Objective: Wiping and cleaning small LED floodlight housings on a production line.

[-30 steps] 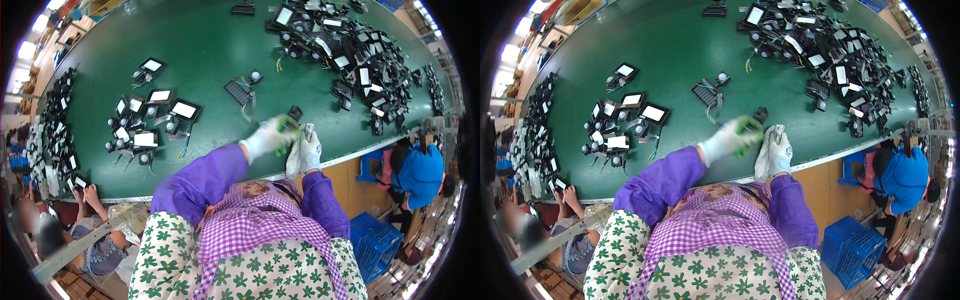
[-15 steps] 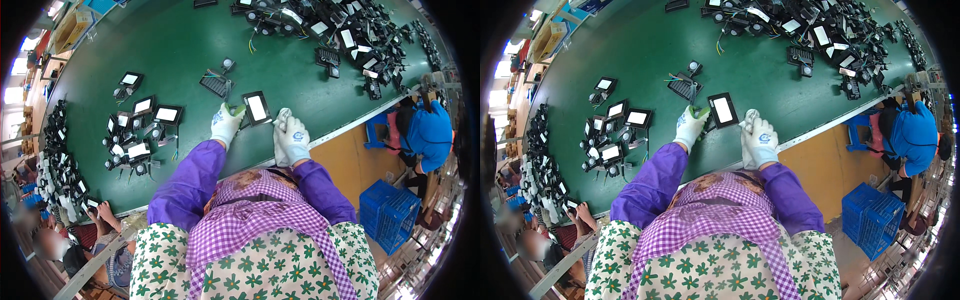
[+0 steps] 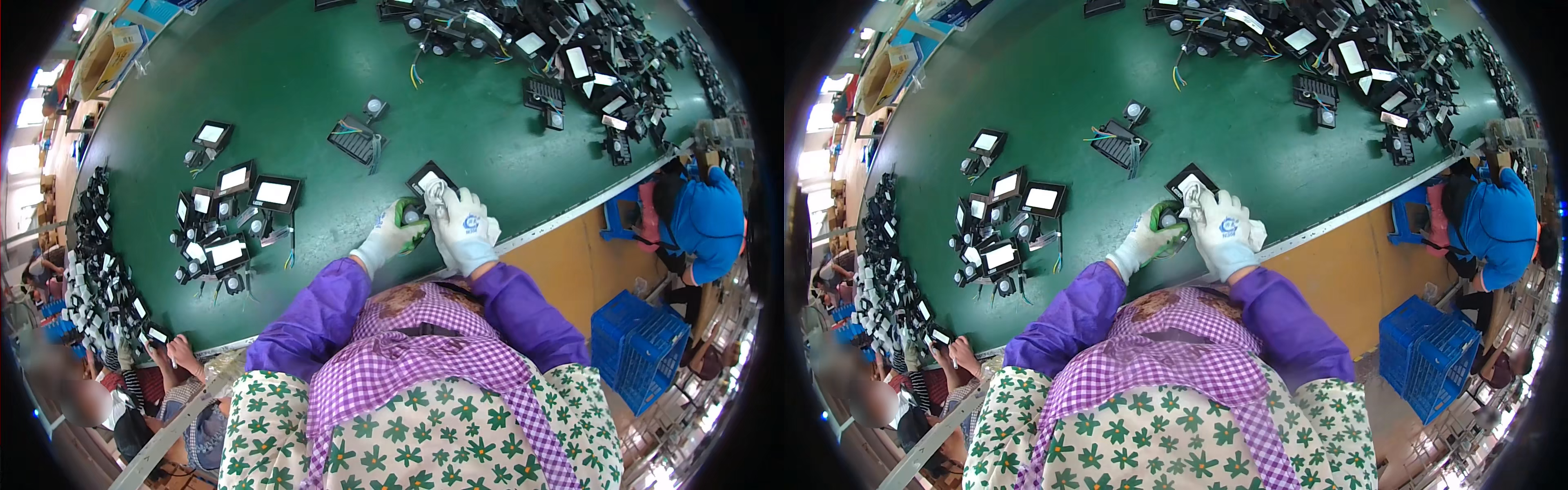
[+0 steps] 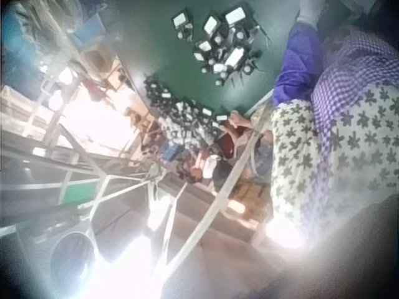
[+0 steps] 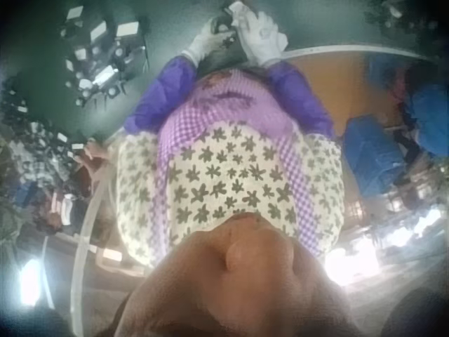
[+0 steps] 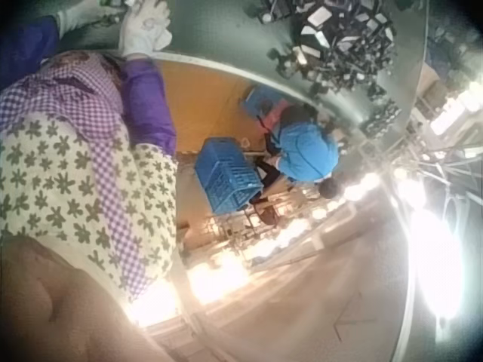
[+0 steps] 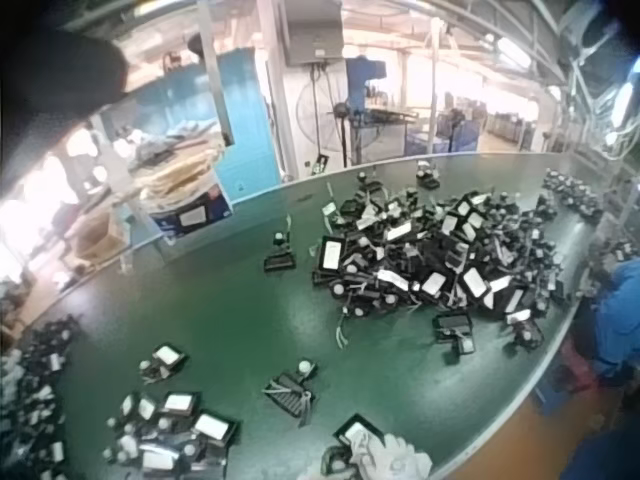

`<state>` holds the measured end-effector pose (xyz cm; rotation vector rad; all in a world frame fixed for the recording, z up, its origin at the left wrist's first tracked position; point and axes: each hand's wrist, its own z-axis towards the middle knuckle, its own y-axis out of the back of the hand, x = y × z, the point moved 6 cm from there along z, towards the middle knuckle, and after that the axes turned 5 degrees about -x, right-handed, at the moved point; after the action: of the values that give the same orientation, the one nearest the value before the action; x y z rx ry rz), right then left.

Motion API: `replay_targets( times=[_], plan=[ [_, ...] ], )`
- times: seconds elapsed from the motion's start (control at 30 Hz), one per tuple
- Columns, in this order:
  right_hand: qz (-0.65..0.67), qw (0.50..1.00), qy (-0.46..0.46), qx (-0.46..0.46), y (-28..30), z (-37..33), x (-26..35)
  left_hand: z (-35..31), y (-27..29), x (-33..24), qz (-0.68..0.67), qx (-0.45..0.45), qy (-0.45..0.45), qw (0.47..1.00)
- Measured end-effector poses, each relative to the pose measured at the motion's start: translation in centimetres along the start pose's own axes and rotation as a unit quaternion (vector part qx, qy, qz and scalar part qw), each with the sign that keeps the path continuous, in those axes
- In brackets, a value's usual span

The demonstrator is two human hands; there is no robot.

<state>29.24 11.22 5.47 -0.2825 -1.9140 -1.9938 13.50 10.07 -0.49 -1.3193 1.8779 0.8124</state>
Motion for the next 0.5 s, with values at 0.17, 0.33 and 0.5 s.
replay_targets(
  times=[0.17,0.33,0.5],
  plan=[
    [-0.025,0.997,-0.027,0.074,-0.6,2.1,1.3,2.3,1.0,0.6,0.028,0.042,-0.054,0.997],
    [0.064,0.995,-0.055,0.054,0.1,6.6,1.1,2.1,0.8,0.3,0.043,0.02,-0.031,0.998],
    [0.015,0.997,-0.038,0.072,-1.4,8.7,0.3,2.4,0.5,1.9,-0.124,-0.008,-0.068,0.99]
  ],
)
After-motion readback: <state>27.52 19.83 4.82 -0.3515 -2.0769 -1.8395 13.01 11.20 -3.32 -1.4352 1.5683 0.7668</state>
